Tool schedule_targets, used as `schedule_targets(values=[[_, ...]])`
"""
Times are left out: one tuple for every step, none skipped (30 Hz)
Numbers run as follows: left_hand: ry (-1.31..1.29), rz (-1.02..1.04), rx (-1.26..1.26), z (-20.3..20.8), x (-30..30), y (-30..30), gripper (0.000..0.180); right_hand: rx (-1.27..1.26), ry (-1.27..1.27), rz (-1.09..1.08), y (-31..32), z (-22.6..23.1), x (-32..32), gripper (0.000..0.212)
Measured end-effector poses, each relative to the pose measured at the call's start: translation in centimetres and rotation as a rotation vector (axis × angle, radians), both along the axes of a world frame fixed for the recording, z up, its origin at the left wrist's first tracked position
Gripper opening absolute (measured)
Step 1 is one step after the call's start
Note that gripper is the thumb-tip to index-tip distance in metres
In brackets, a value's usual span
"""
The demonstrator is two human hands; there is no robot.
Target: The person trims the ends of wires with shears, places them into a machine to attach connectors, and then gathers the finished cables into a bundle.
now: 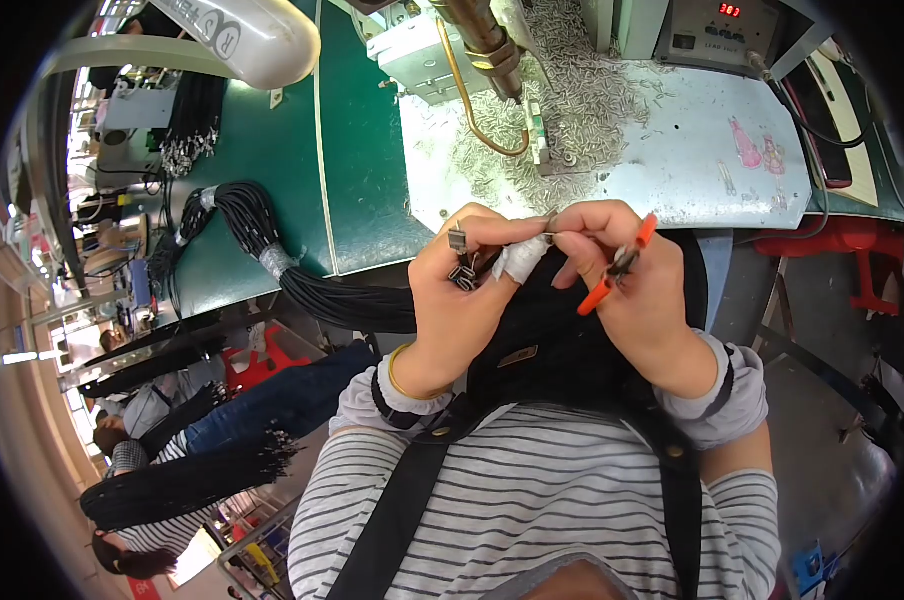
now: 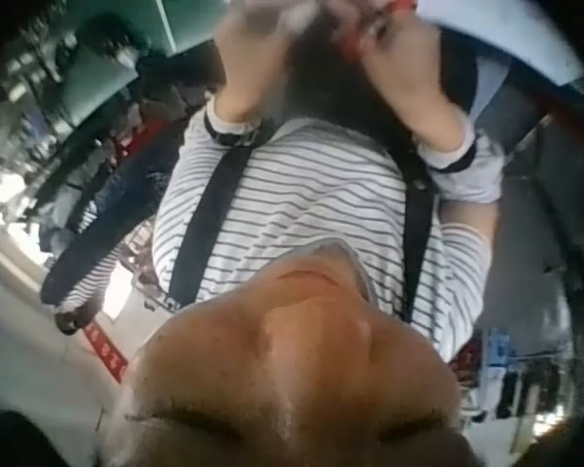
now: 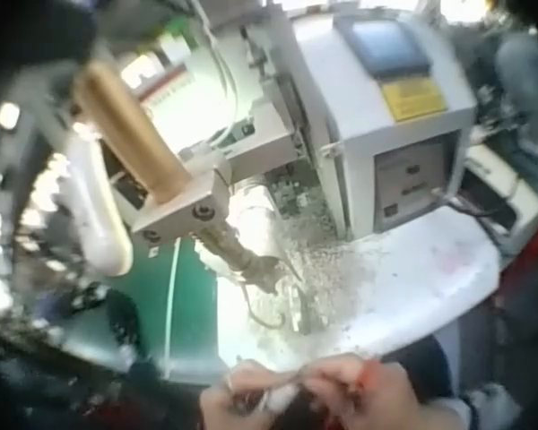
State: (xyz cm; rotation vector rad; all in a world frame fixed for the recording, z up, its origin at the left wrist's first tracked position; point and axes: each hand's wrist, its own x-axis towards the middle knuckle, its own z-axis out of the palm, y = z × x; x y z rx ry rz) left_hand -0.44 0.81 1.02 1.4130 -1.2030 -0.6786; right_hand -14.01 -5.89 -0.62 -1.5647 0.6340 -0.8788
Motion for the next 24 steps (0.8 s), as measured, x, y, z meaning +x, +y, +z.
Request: schedule_targets(values=[[-0.078,-0.007,0.004,0.0,0.2,0.1,0.018,-0.084,0.001,-0.031,0.1,-0.2,0.0,0.01],[-0.156,-0.015,0.007,0.0,0.2,0.3,0.018,-0.084,0.001,-0.032,0.2,-0.2,0.1,0.01],[-0.156,-0.014,0.008,0.1,0.1,0.3,0.018,-0.259,0.044,-0.087,0.2,-0.2,0.1,0.015],[-0.095,0.012,0.056,0.4,-0.2,0.3,0.02,-0.435,0.088,-0.142,0.3,-0.2,0.2,0.02],[-0.034,0.039,0.104,0.7,-0.5,0.3,0.022,-0.61,0.132,-0.198,0.3,-0.3,0.2,0.025],[0.028,0.066,0.152,0.8,-0.7,0.3,0.023,-0.61,0.132,-0.198,0.3,-0.3,0.2,0.025],[0.029,0.066,0.152,0.7,-0.9,0.3,0.023,-0.589,0.123,-0.191,0.3,-0.4,0.3,0.025],[-0.016,0.064,0.107,0.7,-1.0,0.3,0.024,-0.569,0.113,-0.184,0.3,-0.5,0.3,0.026],[-0.061,0.063,0.062,0.6,-1.1,0.3,0.025,-0.548,0.102,-0.177,0.4,-0.5,0.4,0.026],[-0.107,0.062,0.016,0.5,-1.1,0.4,0.026,-0.549,0.101,-0.176,0.4,-0.6,0.4,0.026],[-0.107,0.062,0.016,0.2,-1.0,0.4,0.026,-0.407,0.077,-0.14,0.5,-0.5,0.5,0.019],[-0.151,0.045,-0.03,-0.3,-0.7,0.4,0.025,-0.265,0.053,-0.103,0.6,-0.5,0.5,0.013],[-0.195,0.027,-0.075,-0.7,-0.5,0.4,0.024,-0.124,0.03,-0.067,0.6,-0.5,0.5,0.009],[-0.239,0.008,-0.119,-0.8,-0.4,0.3,0.023,-0.123,0.03,-0.067,0.6,-0.3,0.6,0.009],[-0.239,0.007,-0.119,-0.5,-0.3,0.2,0.023,0.1,-0.051,-0.019,0.5,0.1,0.5,0.008],[0.06,0.019,0.075,0.1,-0.1,0.2,0.021,0.322,-0.131,0.029,0.3,0.6,0.5,0.008],[0.358,0.029,0.268,0.8,0.1,0.1,0.02,0.545,-0.212,0.077,0.2,0.8,0.4,0.008],[0.658,0.04,0.461,1.2,0.3,0.0,0.018,0.545,-0.212,0.075,0.2,0.9,0.4,0.008],[0.657,0.041,0.46,1.2,0.5,0.1,0.018,0.559,-0.219,0.089,0.1,1.0,0.3,0.008],[0.712,0.012,0.443,1.2,0.7,0.1,0.017,0.574,-0.227,0.102,0.1,1.1,0.3,0.008],[0.766,-0.018,0.425,1.1,0.9,0.2,0.017,0.588,-0.234,0.116,0.1,1.2,0.3,0.008],[0.82,-0.048,0.408,1.0,1.0,0.2,0.016,0.587,-0.234,0.117,0.1,1.1,0.2,0.008],[0.819,-0.047,0.407,1.1,0.8,0.3,0.016,0.471,-0.176,0.097,0.2,0.8,-0.1,0.01],[0.724,-0.006,0.355,1.2,0.4,0.2,0.016,0.356,-0.116,0.074,0.2,0.3,-0.4,0.012]])
